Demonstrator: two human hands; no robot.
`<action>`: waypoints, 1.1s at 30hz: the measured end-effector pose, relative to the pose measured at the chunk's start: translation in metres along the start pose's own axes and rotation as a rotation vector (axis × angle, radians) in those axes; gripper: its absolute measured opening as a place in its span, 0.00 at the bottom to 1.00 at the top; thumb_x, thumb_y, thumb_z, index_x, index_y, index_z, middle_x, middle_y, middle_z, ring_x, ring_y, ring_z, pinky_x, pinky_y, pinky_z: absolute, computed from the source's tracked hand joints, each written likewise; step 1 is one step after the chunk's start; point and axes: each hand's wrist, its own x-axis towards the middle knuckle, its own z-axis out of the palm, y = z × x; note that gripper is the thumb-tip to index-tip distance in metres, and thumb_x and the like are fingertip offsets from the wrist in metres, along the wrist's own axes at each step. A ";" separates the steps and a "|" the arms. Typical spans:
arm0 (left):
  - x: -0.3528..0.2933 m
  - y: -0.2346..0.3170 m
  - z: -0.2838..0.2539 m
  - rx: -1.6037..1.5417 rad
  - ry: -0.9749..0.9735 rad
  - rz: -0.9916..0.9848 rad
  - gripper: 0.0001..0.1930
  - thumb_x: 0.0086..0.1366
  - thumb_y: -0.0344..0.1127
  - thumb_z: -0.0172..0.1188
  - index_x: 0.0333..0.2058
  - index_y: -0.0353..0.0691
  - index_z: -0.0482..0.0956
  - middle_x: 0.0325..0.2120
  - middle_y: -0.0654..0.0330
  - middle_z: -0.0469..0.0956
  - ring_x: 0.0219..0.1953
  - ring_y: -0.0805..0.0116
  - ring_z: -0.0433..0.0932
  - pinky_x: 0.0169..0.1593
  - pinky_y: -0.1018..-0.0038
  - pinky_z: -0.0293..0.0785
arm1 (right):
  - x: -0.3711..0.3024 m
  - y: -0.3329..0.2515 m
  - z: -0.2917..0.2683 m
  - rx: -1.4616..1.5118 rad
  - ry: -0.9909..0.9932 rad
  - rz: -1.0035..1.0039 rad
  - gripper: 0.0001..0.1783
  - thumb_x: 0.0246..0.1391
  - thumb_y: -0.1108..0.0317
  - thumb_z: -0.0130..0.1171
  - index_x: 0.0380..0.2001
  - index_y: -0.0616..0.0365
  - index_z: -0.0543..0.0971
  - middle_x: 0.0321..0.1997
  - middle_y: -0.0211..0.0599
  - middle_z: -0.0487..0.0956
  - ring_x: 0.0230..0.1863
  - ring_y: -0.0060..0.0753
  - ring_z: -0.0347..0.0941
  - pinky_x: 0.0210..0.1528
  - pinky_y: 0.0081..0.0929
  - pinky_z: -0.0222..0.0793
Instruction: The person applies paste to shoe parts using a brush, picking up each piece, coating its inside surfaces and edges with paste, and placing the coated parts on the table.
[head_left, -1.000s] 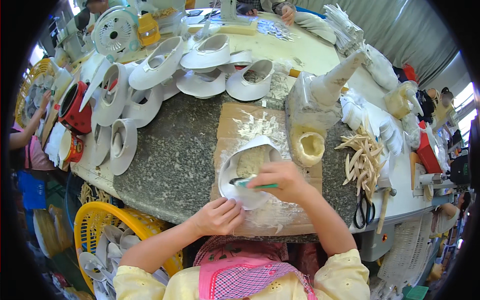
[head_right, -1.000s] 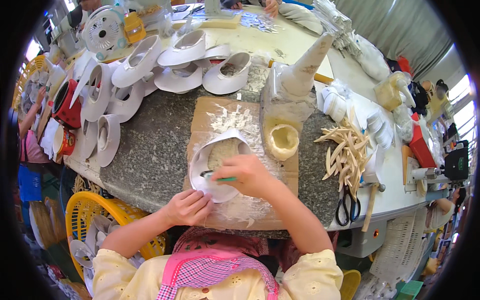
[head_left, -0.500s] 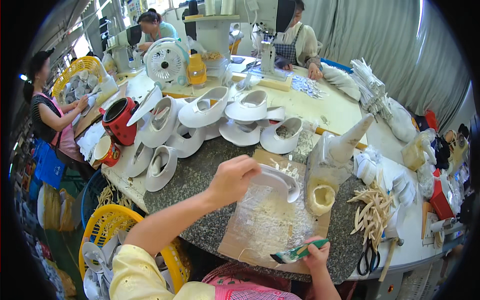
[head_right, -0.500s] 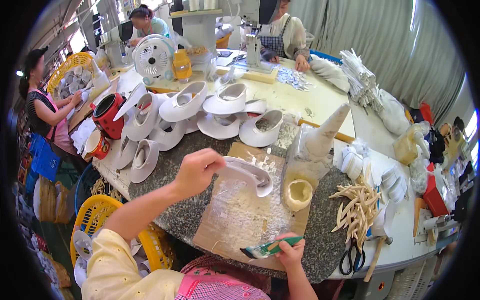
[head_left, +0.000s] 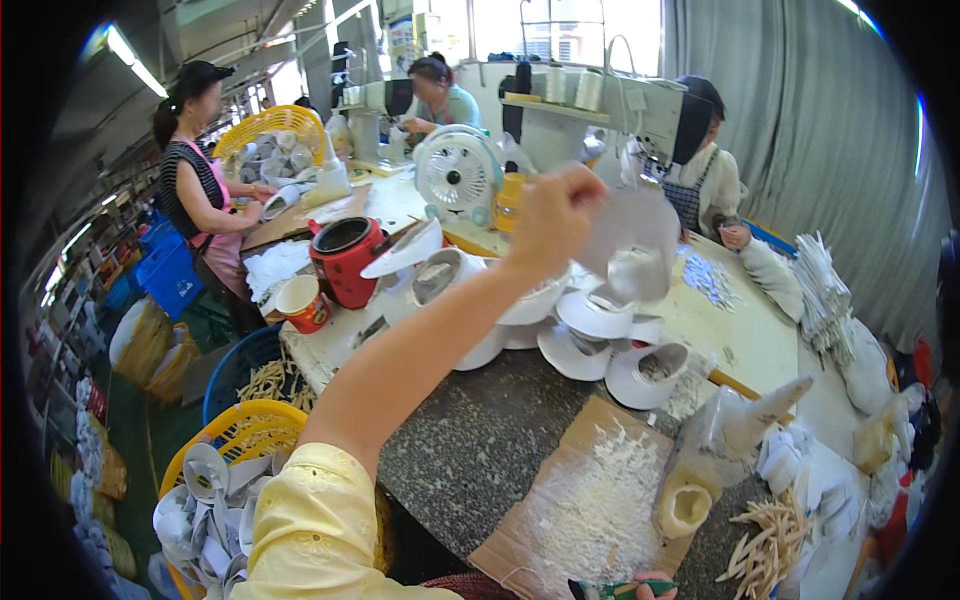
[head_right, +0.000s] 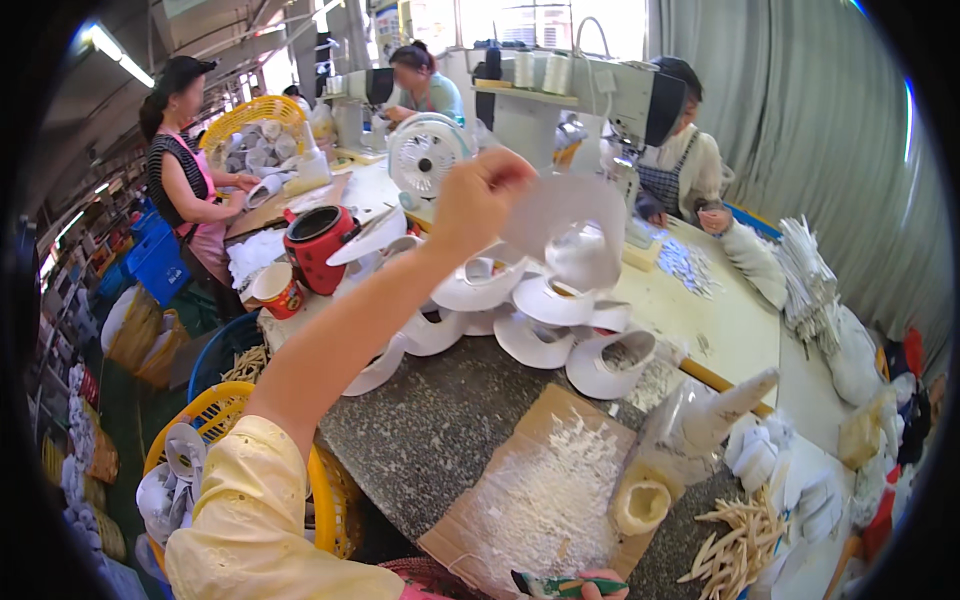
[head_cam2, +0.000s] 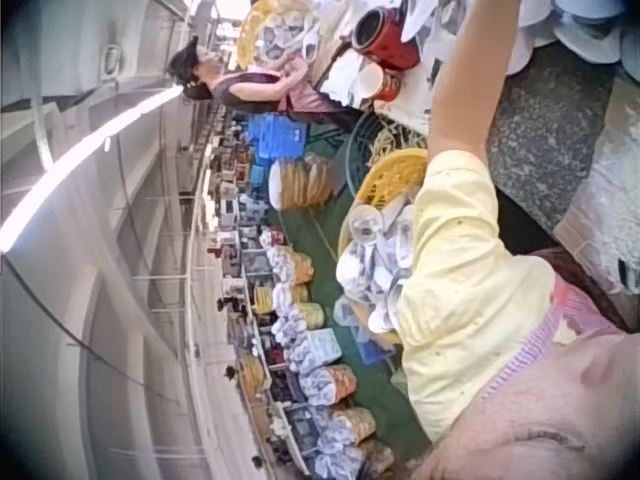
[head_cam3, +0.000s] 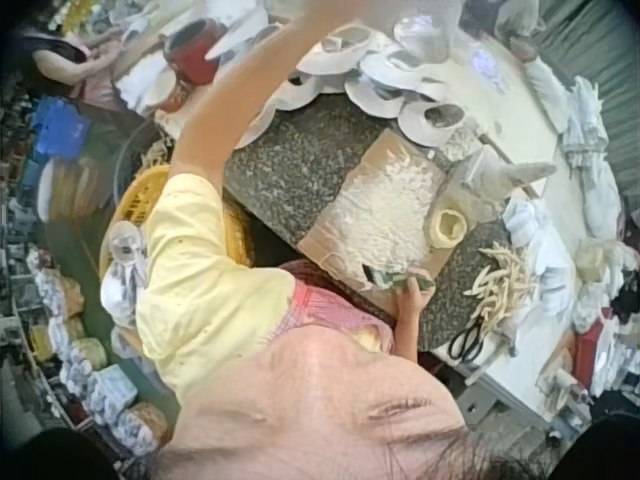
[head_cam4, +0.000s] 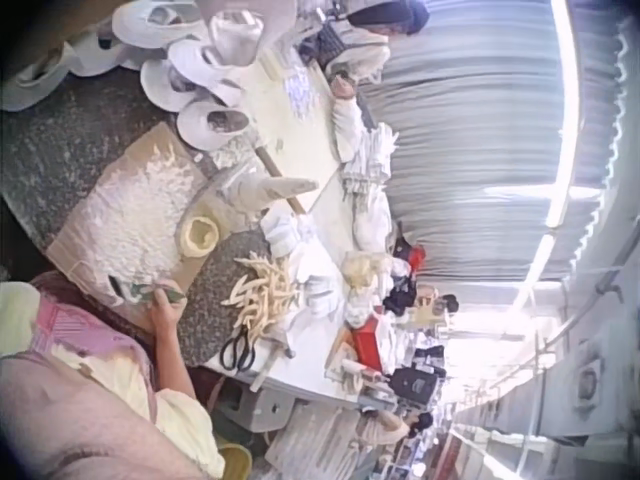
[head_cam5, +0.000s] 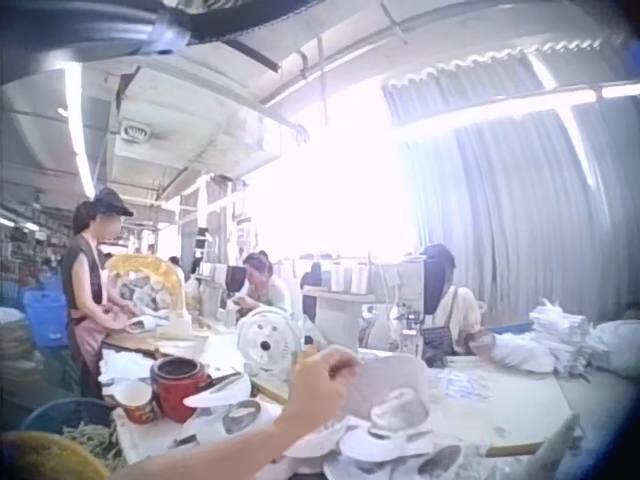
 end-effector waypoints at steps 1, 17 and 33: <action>0.013 -0.016 -0.015 -0.019 0.123 -0.045 0.04 0.45 0.27 0.50 0.21 0.36 0.73 0.18 0.54 0.73 0.23 0.65 0.73 0.28 0.75 0.67 | 0.000 -0.003 0.002 -0.009 0.006 0.021 0.07 0.43 0.75 0.51 0.28 0.65 0.70 0.21 0.34 0.71 0.18 0.22 0.66 0.16 0.16 0.60; -0.099 -0.154 -0.091 -0.988 0.576 -0.953 0.11 0.57 0.33 0.45 0.38 0.37 0.62 0.35 0.54 0.66 0.40 0.61 0.67 0.44 0.64 0.65 | 0.001 0.000 0.002 -0.023 0.029 -0.045 0.08 0.44 0.72 0.51 0.29 0.64 0.69 0.20 0.36 0.71 0.18 0.25 0.66 0.18 0.19 0.61; -0.297 0.023 0.015 0.103 -0.679 0.130 0.25 0.50 0.40 0.51 0.48 0.44 0.60 0.51 0.51 0.54 0.54 0.55 0.49 0.53 0.62 0.49 | 0.008 -0.003 0.015 0.063 0.258 -0.300 0.10 0.37 0.70 0.52 0.24 0.66 0.69 0.17 0.34 0.68 0.11 0.24 0.64 0.12 0.16 0.59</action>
